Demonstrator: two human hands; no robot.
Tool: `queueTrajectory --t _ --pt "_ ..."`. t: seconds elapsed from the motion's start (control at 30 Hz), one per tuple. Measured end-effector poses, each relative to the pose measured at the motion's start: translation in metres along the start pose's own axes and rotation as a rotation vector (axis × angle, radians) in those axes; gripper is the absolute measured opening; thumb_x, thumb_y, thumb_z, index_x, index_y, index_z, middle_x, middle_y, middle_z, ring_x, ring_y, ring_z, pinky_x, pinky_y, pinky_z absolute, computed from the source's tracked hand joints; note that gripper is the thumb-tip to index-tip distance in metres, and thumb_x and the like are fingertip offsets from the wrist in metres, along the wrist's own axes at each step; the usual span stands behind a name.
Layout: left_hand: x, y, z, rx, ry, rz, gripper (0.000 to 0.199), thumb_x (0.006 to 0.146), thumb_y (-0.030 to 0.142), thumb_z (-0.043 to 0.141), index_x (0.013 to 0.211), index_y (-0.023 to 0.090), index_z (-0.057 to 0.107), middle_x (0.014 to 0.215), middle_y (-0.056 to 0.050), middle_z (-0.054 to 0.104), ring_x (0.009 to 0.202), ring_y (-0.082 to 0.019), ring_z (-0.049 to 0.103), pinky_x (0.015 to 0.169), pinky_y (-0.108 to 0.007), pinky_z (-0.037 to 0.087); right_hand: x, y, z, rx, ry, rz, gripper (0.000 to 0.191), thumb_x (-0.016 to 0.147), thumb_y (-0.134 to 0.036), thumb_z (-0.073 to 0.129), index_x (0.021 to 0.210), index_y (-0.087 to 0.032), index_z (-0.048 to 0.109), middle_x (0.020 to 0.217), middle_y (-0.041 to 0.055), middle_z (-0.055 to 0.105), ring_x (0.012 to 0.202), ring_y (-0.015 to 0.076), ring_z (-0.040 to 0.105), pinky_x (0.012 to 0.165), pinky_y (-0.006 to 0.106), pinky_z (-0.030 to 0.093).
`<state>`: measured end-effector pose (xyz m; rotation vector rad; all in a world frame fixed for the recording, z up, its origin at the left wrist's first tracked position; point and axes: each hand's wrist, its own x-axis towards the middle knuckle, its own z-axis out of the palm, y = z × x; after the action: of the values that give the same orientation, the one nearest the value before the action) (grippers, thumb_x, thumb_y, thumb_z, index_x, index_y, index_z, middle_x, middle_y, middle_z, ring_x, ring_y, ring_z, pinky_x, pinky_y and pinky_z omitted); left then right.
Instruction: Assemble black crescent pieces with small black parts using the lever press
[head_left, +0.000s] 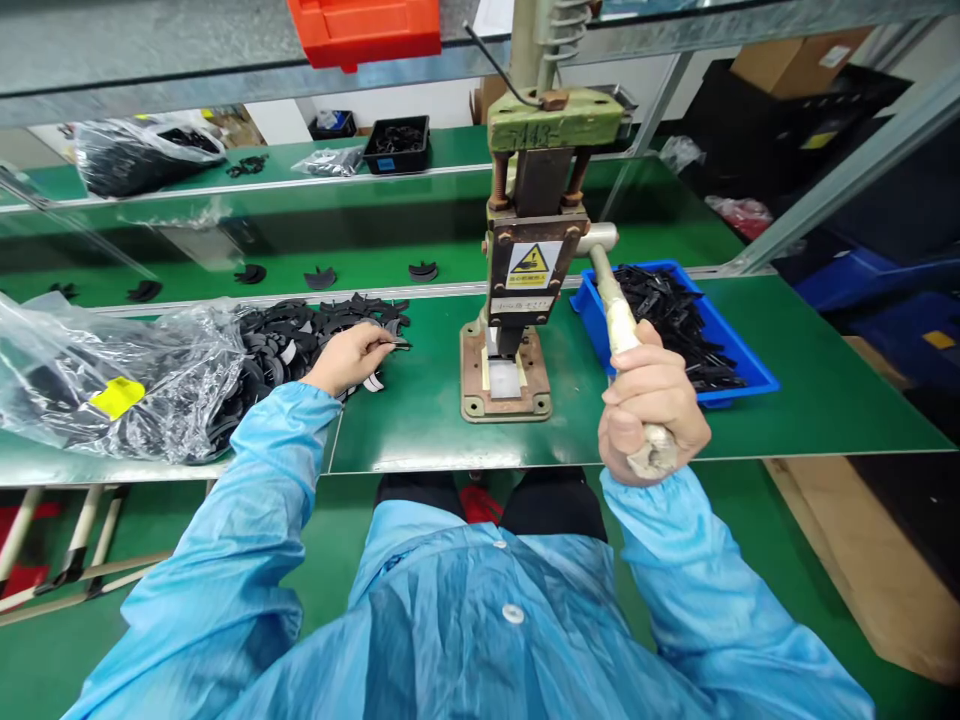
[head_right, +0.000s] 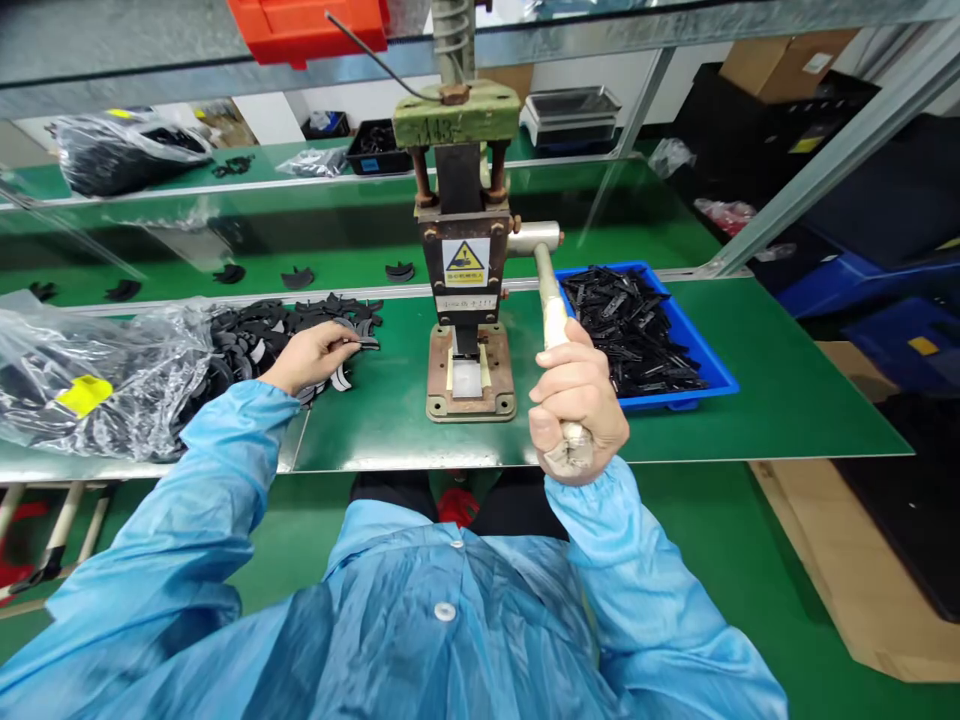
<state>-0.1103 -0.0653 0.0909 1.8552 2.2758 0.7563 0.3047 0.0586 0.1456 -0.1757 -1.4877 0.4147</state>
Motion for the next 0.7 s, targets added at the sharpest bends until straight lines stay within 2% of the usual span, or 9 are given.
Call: queueTrajectory --t 0.1,0.2,0.27,0.4,0.47,0.57,0.7 --pt "-0.015 0.024 0.014 -0.193 -0.003 -0.049 0.036 0.104 0.053 0.062 0.118 0.023 0.076 0.084 -0.003 0.074 0.068 -0.018 0.067 0.071 -0.033 0.054 -0.001 -0.002 -0.001 0.011 -0.011 -0.002 0.026 0.09 -0.043 0.072 0.071 -0.03 0.06 0.065 -0.0003 0.062 0.085 0.0262 0.072 0.113 0.073 0.057" --pt "-0.024 0.047 0.037 -0.47 -0.083 -0.089 0.043 0.104 0.062 0.062 0.119 0.023 0.071 0.087 -0.004 0.079 0.07 -0.019 0.075 0.068 -0.031 0.058 -0.002 -0.002 -0.003 0.028 -0.033 0.013 0.026 0.092 -0.041 0.072 0.073 -0.028 0.06 0.07 -0.0022 0.064 0.09 0.0243 0.072 0.118 0.072 0.055" --pt "-0.024 0.061 0.052 -0.601 -0.084 -0.117 0.045 0.1 0.066 0.067 0.112 0.022 0.07 0.08 -0.004 0.077 0.071 -0.019 0.076 0.067 -0.03 0.059 -0.003 -0.001 -0.004 0.04 -0.049 0.011 0.026 0.093 -0.039 0.072 0.073 -0.028 0.06 0.073 -0.0036 0.065 0.094 0.0228 0.073 0.121 0.071 0.054" --pt "-0.013 0.091 0.077 -0.794 0.044 -0.202 0.047 0.087 0.062 0.085 0.09 0.021 0.06 0.068 0.0 0.07 0.06 -0.014 0.069 0.06 -0.024 0.054 -0.004 0.001 -0.005 0.052 -0.059 -0.01 0.026 0.096 -0.04 0.072 0.076 -0.027 0.061 0.075 -0.0048 0.066 0.097 0.021 0.073 0.122 0.067 0.055" --pt "-0.004 0.105 0.084 -0.924 0.043 -0.263 0.053 0.079 0.056 0.094 0.092 0.022 0.055 0.067 0.004 0.066 0.058 -0.013 0.067 0.056 -0.023 0.052 -0.003 0.001 -0.006 0.06 -0.069 -0.015 0.025 0.096 -0.04 0.072 0.077 -0.027 0.062 0.076 -0.0045 0.066 0.098 0.021 0.073 0.121 0.067 0.055" --pt "0.009 0.122 0.087 -1.066 -0.056 -0.336 0.055 0.077 0.049 0.097 0.102 0.021 0.057 0.067 0.005 0.067 0.057 -0.013 0.069 0.055 -0.022 0.054 -0.003 0.0 -0.006 0.077 -0.084 -0.02 0.024 0.096 -0.039 0.072 0.078 -0.026 0.063 0.078 -0.0037 0.067 0.099 0.0212 0.072 0.122 0.068 0.055" --pt "0.025 0.14 0.087 -1.051 -0.22 -0.417 0.037 0.089 0.04 0.09 0.096 0.017 0.062 0.066 -0.002 0.072 0.055 -0.012 0.068 0.056 -0.022 0.056 -0.004 0.0 -0.007 0.075 -0.089 -0.016 0.023 0.095 -0.036 0.072 0.077 -0.026 0.063 0.078 -0.0035 0.067 0.1 0.0212 0.073 0.124 0.068 0.053"
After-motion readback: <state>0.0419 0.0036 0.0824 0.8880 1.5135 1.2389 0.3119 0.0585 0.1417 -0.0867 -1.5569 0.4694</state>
